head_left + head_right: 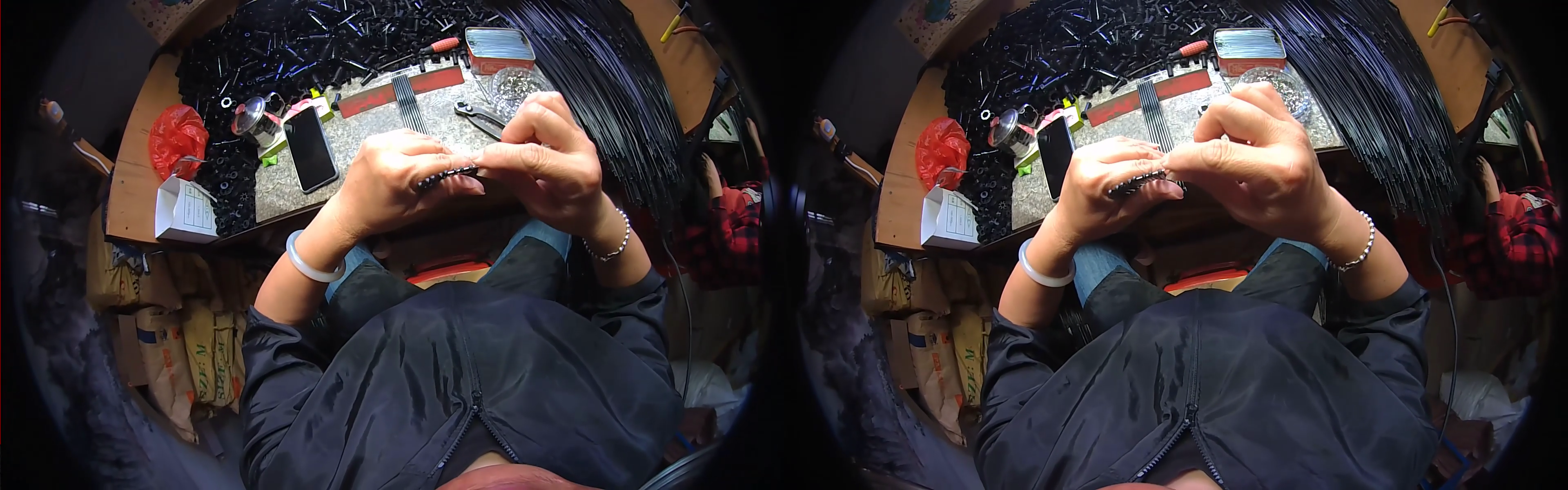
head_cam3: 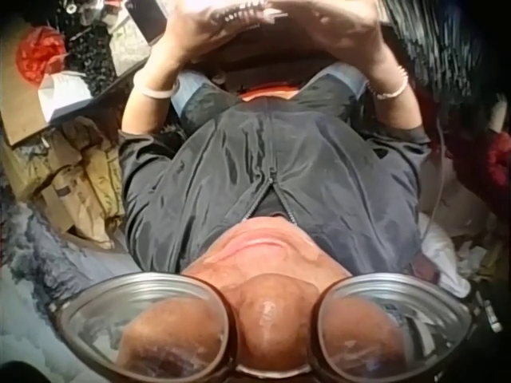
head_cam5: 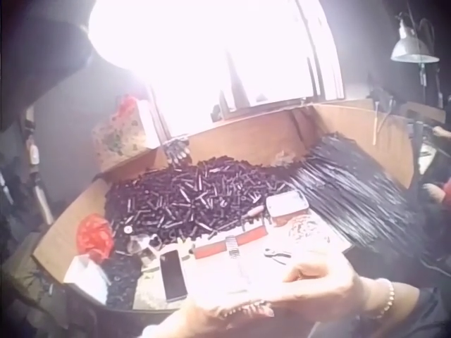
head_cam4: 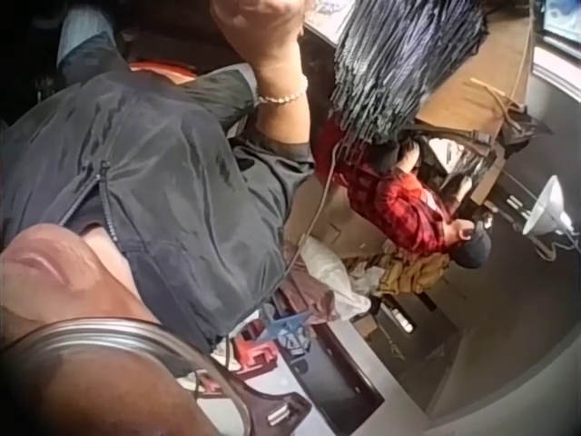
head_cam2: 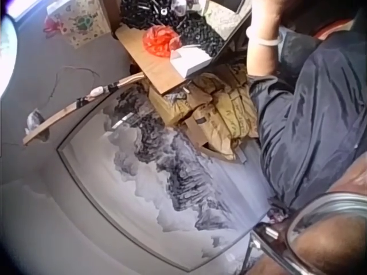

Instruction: Assembling and crimping wire bundles using a jig and hand tools.

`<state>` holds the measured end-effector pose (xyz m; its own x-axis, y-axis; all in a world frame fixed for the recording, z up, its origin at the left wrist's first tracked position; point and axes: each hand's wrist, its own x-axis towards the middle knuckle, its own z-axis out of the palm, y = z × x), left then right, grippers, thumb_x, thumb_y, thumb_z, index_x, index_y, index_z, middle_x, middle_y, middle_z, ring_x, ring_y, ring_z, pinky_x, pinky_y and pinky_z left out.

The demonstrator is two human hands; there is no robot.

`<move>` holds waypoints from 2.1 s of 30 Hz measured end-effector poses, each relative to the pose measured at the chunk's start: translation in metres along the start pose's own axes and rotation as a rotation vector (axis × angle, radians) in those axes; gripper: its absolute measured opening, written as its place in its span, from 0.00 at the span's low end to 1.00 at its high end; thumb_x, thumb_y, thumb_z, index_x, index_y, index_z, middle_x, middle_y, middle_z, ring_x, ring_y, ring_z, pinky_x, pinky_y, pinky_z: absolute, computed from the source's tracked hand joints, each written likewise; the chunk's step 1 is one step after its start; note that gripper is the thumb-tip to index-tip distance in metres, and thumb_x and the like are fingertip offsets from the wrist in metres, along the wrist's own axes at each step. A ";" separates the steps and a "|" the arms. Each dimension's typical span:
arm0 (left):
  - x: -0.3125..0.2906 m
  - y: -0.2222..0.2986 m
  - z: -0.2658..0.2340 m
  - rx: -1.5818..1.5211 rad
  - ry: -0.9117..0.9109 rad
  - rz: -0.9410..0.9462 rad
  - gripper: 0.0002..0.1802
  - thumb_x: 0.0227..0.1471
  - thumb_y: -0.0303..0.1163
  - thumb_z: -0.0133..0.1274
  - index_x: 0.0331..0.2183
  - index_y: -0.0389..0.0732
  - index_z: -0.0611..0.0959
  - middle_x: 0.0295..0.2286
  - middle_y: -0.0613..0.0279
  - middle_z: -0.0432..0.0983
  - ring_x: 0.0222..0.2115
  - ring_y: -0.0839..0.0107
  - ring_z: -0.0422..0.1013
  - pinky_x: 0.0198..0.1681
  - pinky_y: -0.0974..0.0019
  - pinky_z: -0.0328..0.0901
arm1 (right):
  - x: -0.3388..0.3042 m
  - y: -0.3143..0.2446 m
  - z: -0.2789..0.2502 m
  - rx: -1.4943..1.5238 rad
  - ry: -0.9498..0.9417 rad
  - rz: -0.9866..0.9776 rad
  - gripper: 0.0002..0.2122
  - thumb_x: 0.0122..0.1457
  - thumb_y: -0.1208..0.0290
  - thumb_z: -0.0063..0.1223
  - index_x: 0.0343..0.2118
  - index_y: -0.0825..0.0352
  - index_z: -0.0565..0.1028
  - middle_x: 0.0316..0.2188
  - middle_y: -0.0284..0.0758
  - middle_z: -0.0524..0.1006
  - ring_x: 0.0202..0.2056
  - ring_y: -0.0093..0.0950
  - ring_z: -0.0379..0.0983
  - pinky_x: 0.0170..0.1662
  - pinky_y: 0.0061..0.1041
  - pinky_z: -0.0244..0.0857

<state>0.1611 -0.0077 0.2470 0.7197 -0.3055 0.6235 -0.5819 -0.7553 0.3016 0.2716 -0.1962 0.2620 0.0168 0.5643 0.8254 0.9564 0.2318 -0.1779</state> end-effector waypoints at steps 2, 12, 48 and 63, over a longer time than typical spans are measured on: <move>-0.002 0.000 0.000 -0.012 -0.047 -0.022 0.14 0.38 0.34 0.64 0.29 0.37 0.81 0.26 0.56 0.78 0.28 0.59 0.76 0.32 0.64 0.70 | 0.003 0.003 -0.004 -0.014 -0.028 -0.027 0.12 0.40 0.75 0.60 0.31 0.59 0.79 0.22 0.26 0.69 0.25 0.25 0.63 0.32 0.25 0.56; -0.002 0.005 0.002 0.017 -0.020 -0.011 0.16 0.37 0.36 0.65 0.29 0.38 0.81 0.25 0.56 0.77 0.27 0.58 0.75 0.30 0.64 0.70 | 0.004 -0.003 -0.003 0.103 -0.067 -0.041 0.11 0.41 0.80 0.61 0.31 0.65 0.77 0.21 0.31 0.68 0.24 0.28 0.64 0.31 0.26 0.58; -0.046 -0.156 0.058 0.382 -0.582 -0.106 0.39 0.44 0.57 0.52 0.49 0.40 0.64 0.60 0.53 0.43 0.62 0.48 0.32 0.62 0.45 0.31 | -0.092 -0.026 0.150 0.359 0.657 0.839 0.13 0.50 0.68 0.61 0.22 0.66 0.67 0.14 0.30 0.68 0.17 0.19 0.62 0.22 0.22 0.61; -0.054 0.074 0.021 0.634 -0.184 -0.254 0.05 0.45 0.25 0.43 0.26 0.38 0.74 0.24 0.53 0.73 0.35 0.61 0.73 0.60 0.45 0.44 | -0.066 -0.077 0.008 1.461 1.046 0.769 0.20 0.62 0.48 0.34 0.35 0.63 0.66 0.31 0.34 0.69 0.32 0.27 0.66 0.46 0.33 0.63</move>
<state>0.0874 -0.0591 0.2208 0.8890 -0.1258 0.4403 -0.0948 -0.9913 -0.0918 0.1951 -0.2451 0.2173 0.9081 0.3616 0.2113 -0.2654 0.8872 -0.3775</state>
